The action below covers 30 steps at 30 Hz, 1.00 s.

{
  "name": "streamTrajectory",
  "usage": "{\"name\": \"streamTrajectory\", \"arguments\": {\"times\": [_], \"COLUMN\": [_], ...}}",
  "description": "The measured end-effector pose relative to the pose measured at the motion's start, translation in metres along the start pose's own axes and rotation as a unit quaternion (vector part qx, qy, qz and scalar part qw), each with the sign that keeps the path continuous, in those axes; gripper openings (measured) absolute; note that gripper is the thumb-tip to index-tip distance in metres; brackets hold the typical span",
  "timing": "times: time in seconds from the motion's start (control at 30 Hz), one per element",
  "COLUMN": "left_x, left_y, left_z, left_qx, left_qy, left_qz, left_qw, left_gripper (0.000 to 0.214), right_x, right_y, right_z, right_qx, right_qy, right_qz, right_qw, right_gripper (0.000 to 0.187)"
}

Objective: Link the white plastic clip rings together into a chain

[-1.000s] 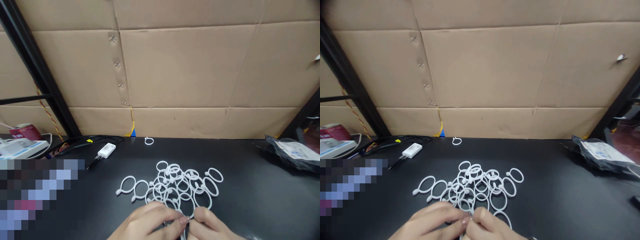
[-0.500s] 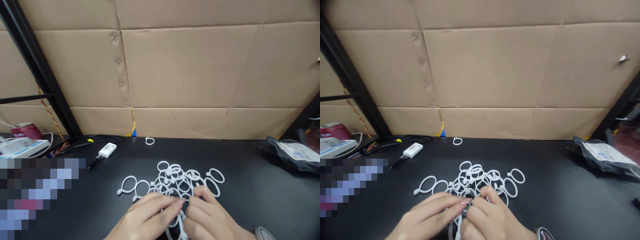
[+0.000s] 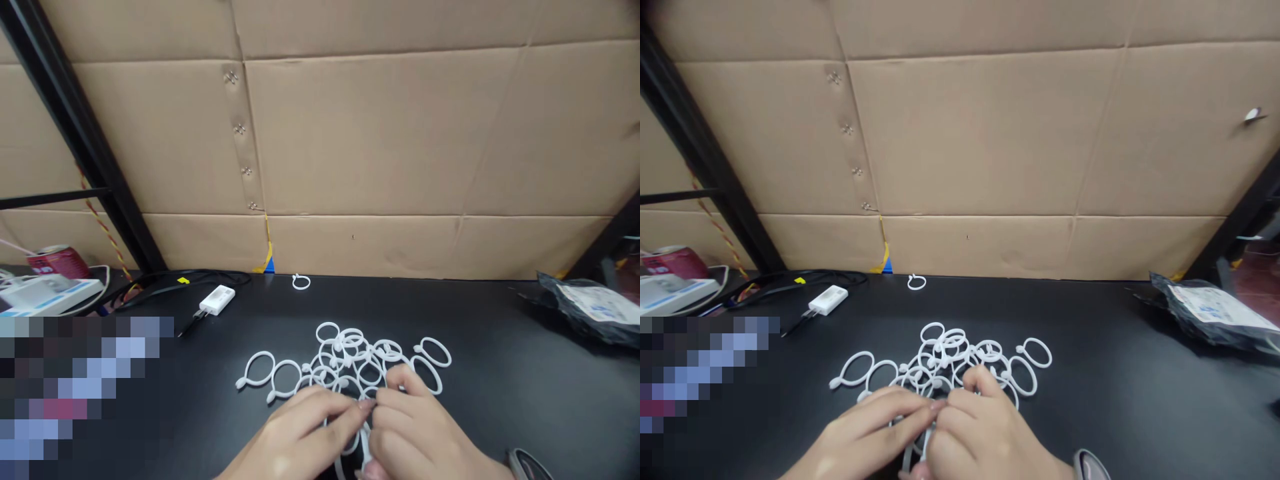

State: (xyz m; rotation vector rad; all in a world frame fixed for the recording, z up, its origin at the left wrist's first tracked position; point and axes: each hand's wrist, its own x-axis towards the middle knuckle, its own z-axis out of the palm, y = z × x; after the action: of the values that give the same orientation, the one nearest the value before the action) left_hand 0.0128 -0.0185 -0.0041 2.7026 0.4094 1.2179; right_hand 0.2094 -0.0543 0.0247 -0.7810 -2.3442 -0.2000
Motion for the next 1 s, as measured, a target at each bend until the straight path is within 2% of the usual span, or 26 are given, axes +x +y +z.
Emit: {"name": "streamTrajectory", "arguments": {"times": [0.13, 0.3, 0.43, 0.5, 0.6, 0.67, 0.77, 0.9, 1.0], "left_x": [0.006, 0.01, 0.008, 0.008, 0.011, 0.013, 0.016, 0.016, 0.014], "left_y": [-0.002, -0.004, -0.006, -0.006, -0.003, -0.001, 0.0, -0.002, -0.005], "left_z": [-0.007, -0.01, -0.01, -0.011, -0.013, -0.016, -0.018, -0.017, -0.012], "left_qx": [0.058, 0.184, 0.223, 0.213, 0.188, 0.176, 0.17, 0.179, 0.179], "left_qy": [0.019, -0.01, -0.034, -0.025, 0.012, 0.024, 0.028, 0.036, 0.027], "left_qz": [-0.015, -0.071, -0.142, -0.123, -0.056, -0.013, 0.034, 0.03, 0.02], "left_qw": [0.998, 0.98, 0.964, 0.969, 0.981, 0.984, 0.984, 0.983, 0.983], "left_gripper": [0.043, 0.048, 0.063, 0.061, 0.053, 0.048, 0.044, 0.045, 0.048], "right_x": [0.002, -0.002, 0.008, 0.024, 0.057, 0.08, 0.11, 0.138, 0.149], "right_y": [0.016, 0.042, 0.065, 0.079, 0.101, 0.116, 0.132, 0.144, 0.151], "right_z": [-0.006, -0.005, 0.004, 0.011, 0.028, 0.044, 0.075, 0.113, 0.129], "right_qx": [0.062, 0.124, 0.112, 0.102, 0.097, 0.089, 0.079, 0.073, 0.068], "right_qy": [0.022, 0.07, 0.043, 0.007, -0.048, -0.089, -0.14, -0.181, -0.195], "right_qz": [0.072, 0.26, 0.349, 0.349, 0.319, 0.301, 0.287, 0.296, 0.311], "right_qw": [0.995, 0.955, 0.93, 0.931, 0.942, 0.945, 0.944, 0.935, 0.928], "right_gripper": [0.042, 0.03, 0.026, 0.026, 0.02, 0.017, 0.026, 0.028, 0.028]}}
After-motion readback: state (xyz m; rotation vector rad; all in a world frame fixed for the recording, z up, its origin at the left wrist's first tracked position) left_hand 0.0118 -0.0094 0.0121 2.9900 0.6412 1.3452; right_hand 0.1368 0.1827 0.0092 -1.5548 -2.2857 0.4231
